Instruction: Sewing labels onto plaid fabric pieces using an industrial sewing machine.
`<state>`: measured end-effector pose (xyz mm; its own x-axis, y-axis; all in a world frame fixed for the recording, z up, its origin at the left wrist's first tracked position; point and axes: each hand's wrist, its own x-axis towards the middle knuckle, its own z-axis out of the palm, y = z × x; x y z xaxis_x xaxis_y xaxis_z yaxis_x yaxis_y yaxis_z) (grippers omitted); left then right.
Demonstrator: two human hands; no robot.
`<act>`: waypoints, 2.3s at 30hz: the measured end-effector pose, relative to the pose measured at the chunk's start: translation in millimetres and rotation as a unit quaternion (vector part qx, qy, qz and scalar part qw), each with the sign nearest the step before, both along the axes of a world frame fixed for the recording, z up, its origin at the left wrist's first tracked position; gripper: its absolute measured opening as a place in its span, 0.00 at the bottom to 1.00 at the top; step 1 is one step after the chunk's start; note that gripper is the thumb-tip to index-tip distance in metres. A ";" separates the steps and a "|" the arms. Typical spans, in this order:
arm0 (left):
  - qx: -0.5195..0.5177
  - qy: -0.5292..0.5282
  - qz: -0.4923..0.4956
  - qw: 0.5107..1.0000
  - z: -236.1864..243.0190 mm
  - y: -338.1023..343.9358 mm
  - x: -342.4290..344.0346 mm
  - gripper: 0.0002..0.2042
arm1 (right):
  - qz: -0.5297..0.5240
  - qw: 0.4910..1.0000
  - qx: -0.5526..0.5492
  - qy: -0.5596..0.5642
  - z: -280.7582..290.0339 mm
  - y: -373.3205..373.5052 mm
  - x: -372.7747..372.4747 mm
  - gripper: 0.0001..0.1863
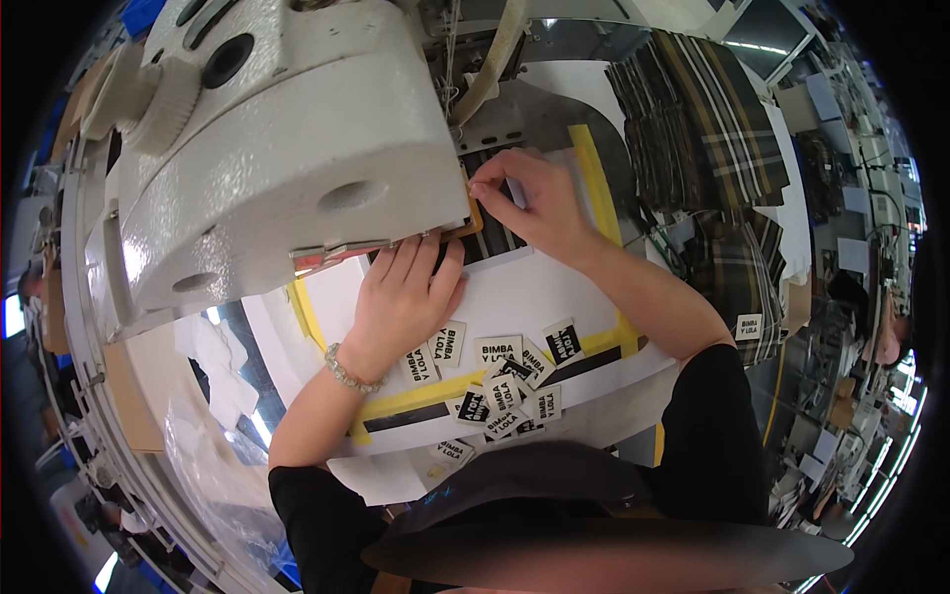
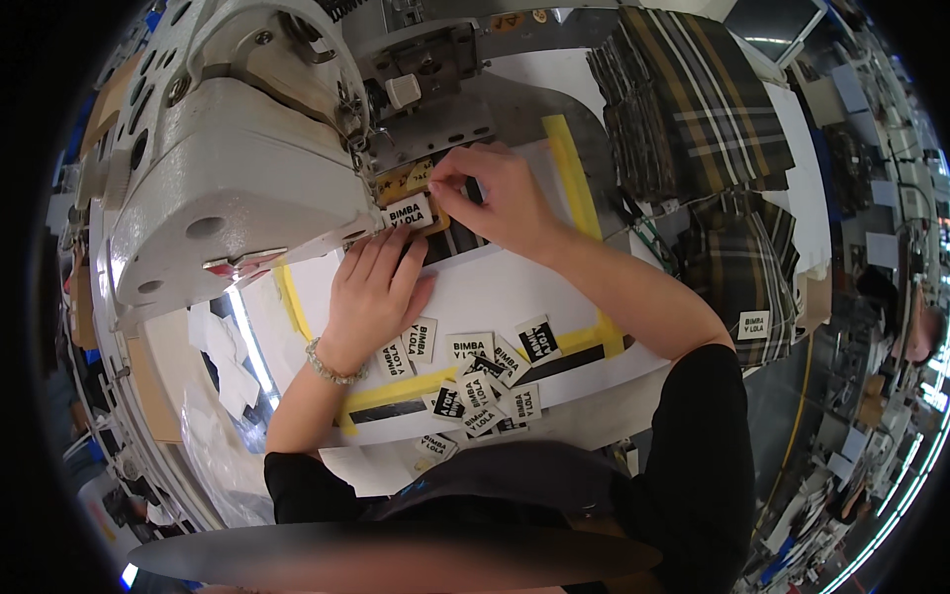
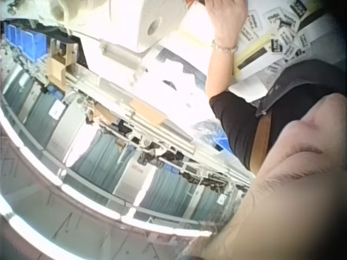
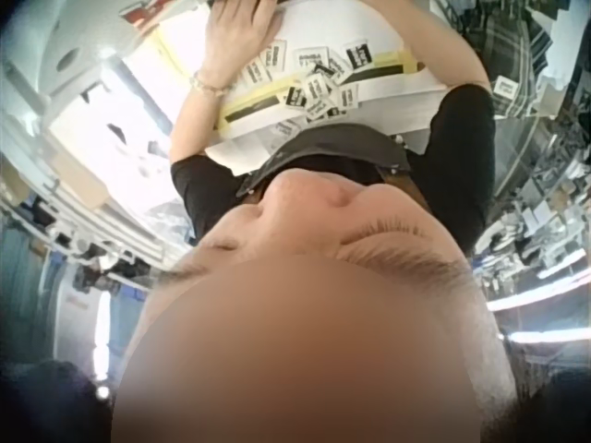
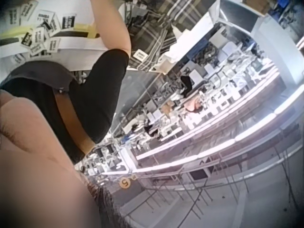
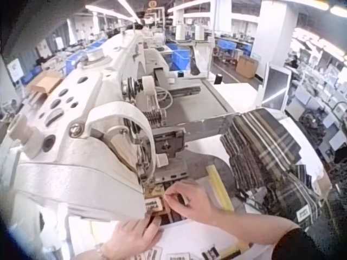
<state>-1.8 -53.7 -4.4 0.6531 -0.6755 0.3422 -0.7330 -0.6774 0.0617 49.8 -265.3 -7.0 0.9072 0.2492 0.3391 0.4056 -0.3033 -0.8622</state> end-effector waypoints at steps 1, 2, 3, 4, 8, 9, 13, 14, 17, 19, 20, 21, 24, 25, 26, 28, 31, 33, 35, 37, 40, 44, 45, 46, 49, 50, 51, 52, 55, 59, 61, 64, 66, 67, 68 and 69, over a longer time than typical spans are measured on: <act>-0.005 -0.013 -0.005 1.000 0.3 -0.1 0.3 0.16 | 0.002 0.997 -0.044 -0.059 -1.3 -0.5 -0.7 0.03; -0.010 -0.027 -0.010 1.000 1.0 0.1 0.8 0.15 | 0.003 0.997 -0.043 -0.061 -2.3 0.3 -2.4 0.03; -0.008 -0.028 -0.008 1.000 1.6 2.6 1.7 0.15 | 0.015 0.990 -0.070 -0.124 -3.4 1.4 -4.9 0.04; -0.009 -0.054 -0.046 0.997 2.2 7.0 2.9 0.13 | 0.027 0.977 -0.097 -0.187 -4.4 2.4 -6.7 0.05; -0.027 -0.106 -0.135 0.985 2.4 12.5 -3.4 0.09 | 0.060 0.958 -0.152 -0.237 -9.2 4.1 -8.9 0.06; -0.026 -0.107 -0.133 0.985 2.5 13.7 -4.7 0.09 | 0.061 0.955 -0.151 -0.248 -10.1 4.5 -8.2 0.07; -0.044 -0.118 -0.113 0.985 4.4 23.7 -7.1 0.07 | 0.077 0.952 -0.161 -0.249 -6.6 5.8 -7.9 0.07; -0.048 -0.117 -0.106 0.986 4.8 26.8 -7.8 0.07 | 0.077 0.952 -0.162 -0.250 -6.3 6.1 -9.0 0.07; -0.069 -0.112 -0.079 0.988 5.9 31.9 -10.0 0.07 | 0.100 0.950 -0.180 -0.233 -7.3 7.1 -10.6 0.07; -0.071 -0.110 -0.079 0.988 4.1 34.4 -7.3 0.07 | 0.139 0.945 -0.200 -0.216 -10.7 7.5 -9.9 0.12; -0.074 -0.116 -0.079 0.987 5.3 35.2 -7.7 0.07 | 0.139 0.945 -0.201 -0.218 -10.0 8.8 -11.9 0.12; -0.074 -0.117 -0.079 0.987 5.9 34.7 -8.1 0.07 | 0.154 0.942 -0.211 -0.212 -10.5 10.7 -14.1 0.15; -0.077 -0.110 -0.085 0.987 6.1 33.0 -7.6 0.07 | 0.161 0.935 -0.239 -0.207 -10.5 17.3 -20.0 0.19; -0.081 -0.108 -0.084 0.987 4.9 33.2 -7.9 0.07 | 0.153 0.932 -0.256 -0.206 -11.0 19.3 -22.1 0.20; -0.086 -0.108 -0.083 0.987 4.6 32.6 -6.1 0.07 | 0.153 0.932 -0.256 -0.206 -12.2 19.7 -22.2 0.20; -0.089 -0.103 -0.064 0.989 3.8 36.1 -0.5 0.07 | 0.126 0.930 -0.265 -0.220 -16.5 19.5 -19.7 0.19; -0.079 -0.058 0.006 0.995 1.1 43.5 5.9 0.09 | 0.111 0.924 -0.276 -0.240 -14.1 19.5 -16.5 0.19; -0.055 -0.053 0.055 0.996 0.7 45.5 11.4 0.14 | 0.107 0.925 -0.276 -0.239 -11.4 19.5 -14.1 0.18; -0.036 -0.037 0.098 0.994 -0.9 43.4 7.0 0.17 | 0.107 0.923 -0.276 -0.247 -14.9 19.9 -13.9 0.17; -0.017 -0.027 0.138 0.990 -2.5 41.7 7.2 0.20 | 0.104 0.922 -0.278 -0.249 -15.7 19.5 -14.0 0.17; -0.007 -0.010 0.151 0.988 -7.5 43.7 8.9 0.23 | 0.096 0.918 -0.283 -0.259 -15.8 21.0 -15.5 0.17; -0.004 -0.015 0.150 0.989 -11.1 45.3 12.6 0.25 | 0.089 0.911 -0.291 -0.279 -17.5 22.2 -16.9 0.16; -0.005 -0.014 0.155 0.988 -11.4 45.0 13.2 0.26 | 0.086 0.910 -0.291 -0.281 -17.5 21.8 -17.4 0.16; -0.005 -0.017 0.153 0.988 -11.4 44.8 13.6 0.26 | 0.085 0.908 -0.293 -0.286 -17.3 21.4 -17.7 0.15; -0.021 -0.027 0.152 0.988 -6.1 43.0 14.9 0.24 | 0.081 0.905 -0.298 -0.294 -16.4 21.9 -18.6 0.15; -0.023 -0.027 0.155 0.987 -5.3 44.5 15.2 0.23 | 0.082 0.903 -0.302 -0.294 -16.2 22.4 -19.2 0.15; -0.025 -0.026 0.158 0.987 -4.8 45.7 15.3 0.21 | 0.080 0.903 -0.301 -0.297 -16.0 22.6 -19.9 0.15; -0.025 -0.030 0.158 0.987 -5.0 46.6 15.0 0.21 | 0.080 0.902 -0.300 -0.299 -16.0 23.0 -20.7 0.14; -0.017 -0.023 0.161 0.987 -6.4 47.1 16.1 0.19 | 0.074 0.901 -0.306 -0.298 -15.8 20.5 -20.0 0.13; -0.030 -0.022 0.157 0.987 -6.3 46.2 17.1 0.19 | 0.065 0.905 -0.297 -0.299 -16.0 20.4 -20.1 0.12; -0.023 -0.018 0.161 0.986 -5.7 45.2 17.0 0.18 | 0.066 0.906 -0.297 -0.295 -15.9 20.5 -20.2 0.12; -0.029 -0.034 0.159 0.986 -5.8 47.1 16.6 0.18 | 0.067 0.906 -0.296 -0.294 -14.4 21.7 -20.8 0.11; -0.023 -0.029 0.162 0.986 -7.0 45.1 18.0 0.17 | 0.065 0.905 -0.298 -0.296 -14.5 19.8 -21.1 0.11; -0.023 -0.031 0.161 0.986 -7.6 44.5 18.7 0.17 | 0.064 0.906 -0.299 -0.293 -15.1 19.5 -20.9 0.11; -0.024 -0.030 0.163 0.986 -8.0 44.6 18.9 0.17 | 0.064 0.907 -0.299 -0.290 -15.2 20.0 -20.8 0.11; -0.025 -0.029 0.164 0.986 -8.4 44.8 19.2 0.17 | 0.063 0.907 -0.299 -0.291 -15.4 20.4 -20.9 0.11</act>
